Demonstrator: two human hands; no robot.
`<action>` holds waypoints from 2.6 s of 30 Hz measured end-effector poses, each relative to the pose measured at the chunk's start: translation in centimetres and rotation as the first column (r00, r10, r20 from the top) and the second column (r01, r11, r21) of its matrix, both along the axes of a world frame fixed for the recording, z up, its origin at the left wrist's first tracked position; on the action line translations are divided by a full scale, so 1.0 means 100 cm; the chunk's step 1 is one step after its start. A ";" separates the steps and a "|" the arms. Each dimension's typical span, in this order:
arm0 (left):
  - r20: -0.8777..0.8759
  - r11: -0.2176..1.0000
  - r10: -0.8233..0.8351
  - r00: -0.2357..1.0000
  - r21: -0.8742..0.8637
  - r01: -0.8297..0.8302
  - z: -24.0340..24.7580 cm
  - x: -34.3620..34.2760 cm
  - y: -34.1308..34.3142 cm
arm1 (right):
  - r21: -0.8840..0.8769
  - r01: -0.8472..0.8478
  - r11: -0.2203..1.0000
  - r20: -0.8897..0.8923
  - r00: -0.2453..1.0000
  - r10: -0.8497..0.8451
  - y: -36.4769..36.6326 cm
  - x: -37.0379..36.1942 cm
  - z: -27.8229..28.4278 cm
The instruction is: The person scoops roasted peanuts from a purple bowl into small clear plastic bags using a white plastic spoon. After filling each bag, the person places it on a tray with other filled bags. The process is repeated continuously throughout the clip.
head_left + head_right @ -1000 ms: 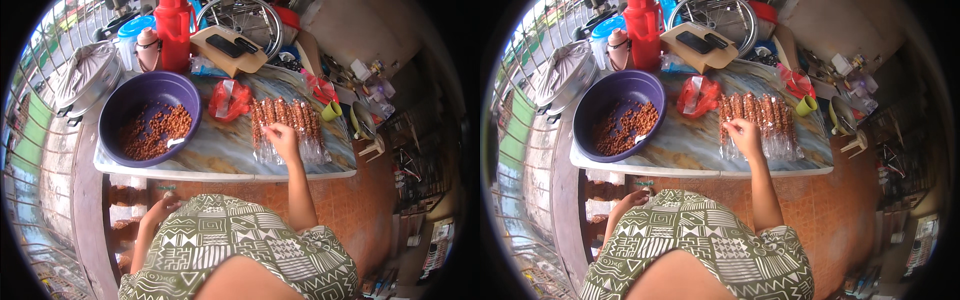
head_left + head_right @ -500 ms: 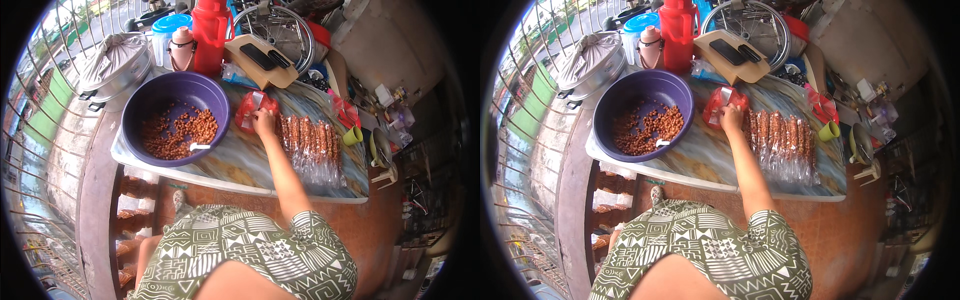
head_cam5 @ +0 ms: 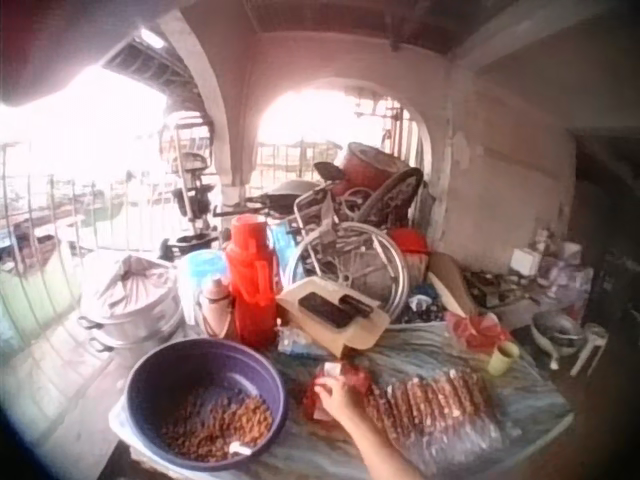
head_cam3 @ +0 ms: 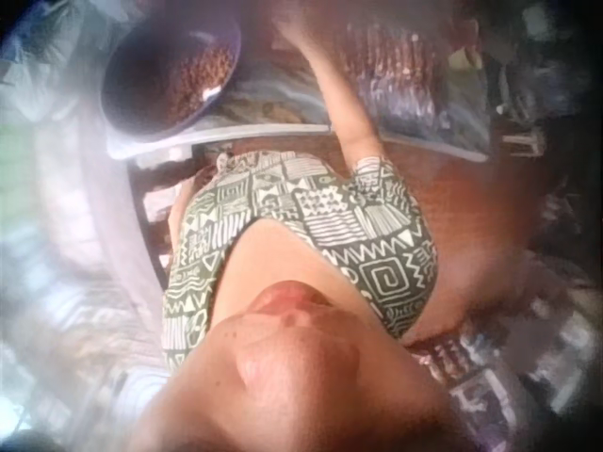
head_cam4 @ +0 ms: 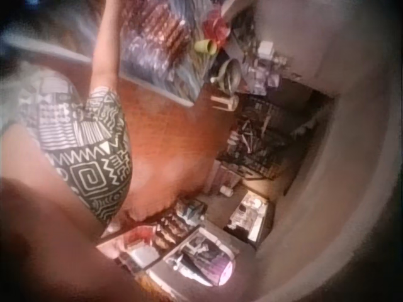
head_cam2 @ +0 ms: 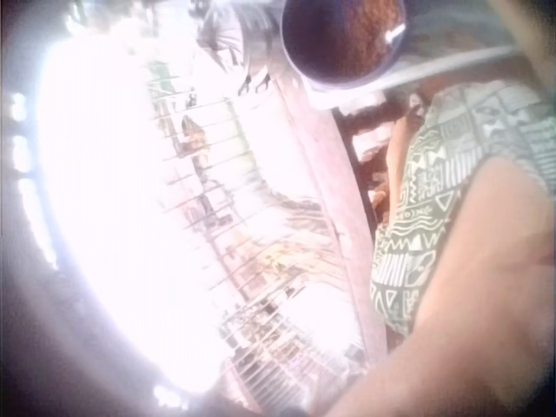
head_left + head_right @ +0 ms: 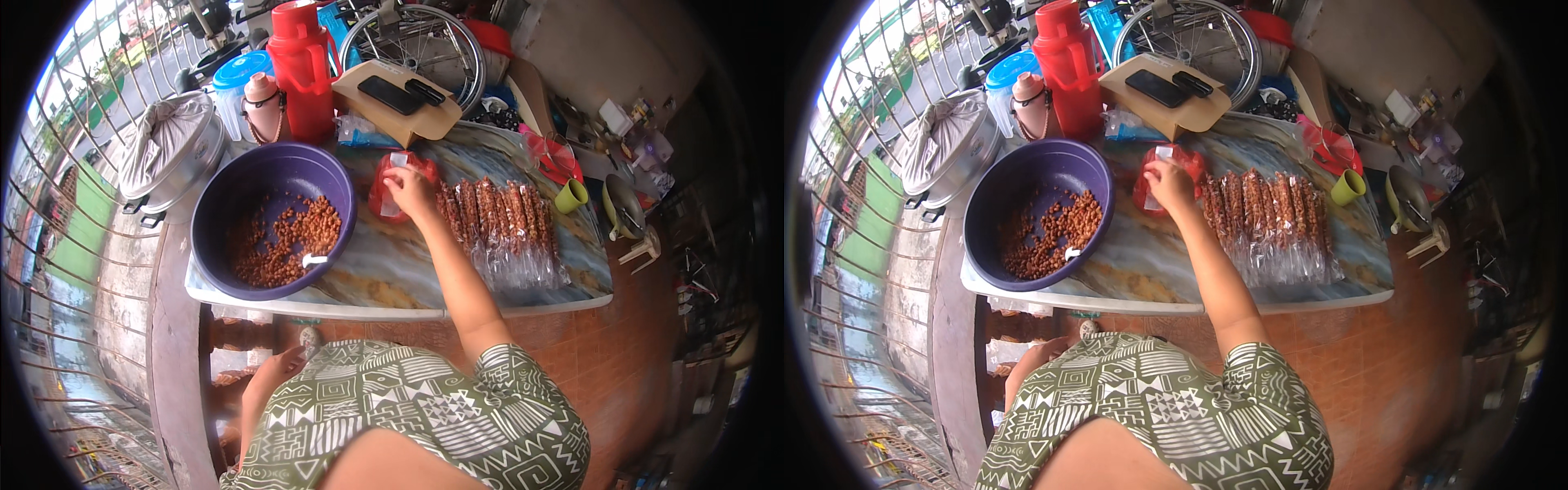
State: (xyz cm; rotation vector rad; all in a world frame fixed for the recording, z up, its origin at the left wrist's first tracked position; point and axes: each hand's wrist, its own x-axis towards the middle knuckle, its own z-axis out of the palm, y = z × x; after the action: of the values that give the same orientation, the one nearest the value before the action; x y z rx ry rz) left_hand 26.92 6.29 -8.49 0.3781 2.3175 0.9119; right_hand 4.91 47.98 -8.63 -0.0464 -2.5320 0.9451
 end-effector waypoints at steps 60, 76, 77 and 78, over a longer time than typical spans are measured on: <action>-0.454 0.799 0.252 0.854 0.596 0.081 0.107 -0.020 0.039 | -0.170 -0.622 0.764 -0.125 0.783 0.610 -0.171 0.212 0.128; -0.604 0.765 0.177 0.777 0.582 0.277 0.112 -0.123 -0.068 | 0.028 -0.475 0.879 -0.377 0.810 0.450 -0.296 0.131 0.130; -0.621 0.770 0.149 0.769 0.561 0.303 0.113 -0.131 -0.075 | 0.009 -0.454 0.891 -0.382 0.822 0.423 -0.303 0.127 0.127; -0.635 0.772 0.126 0.762 0.545 0.326 0.118 -0.138 -0.083 | -0.020 -0.445 0.895 -0.365 0.837 0.408 -0.309 0.124 0.127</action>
State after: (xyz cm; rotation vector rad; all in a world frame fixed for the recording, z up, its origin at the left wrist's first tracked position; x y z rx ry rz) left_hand 13.10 -2.06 3.31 1.2858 2.4454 1.7207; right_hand 17.30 17.10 4.08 0.6311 -2.1884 1.1331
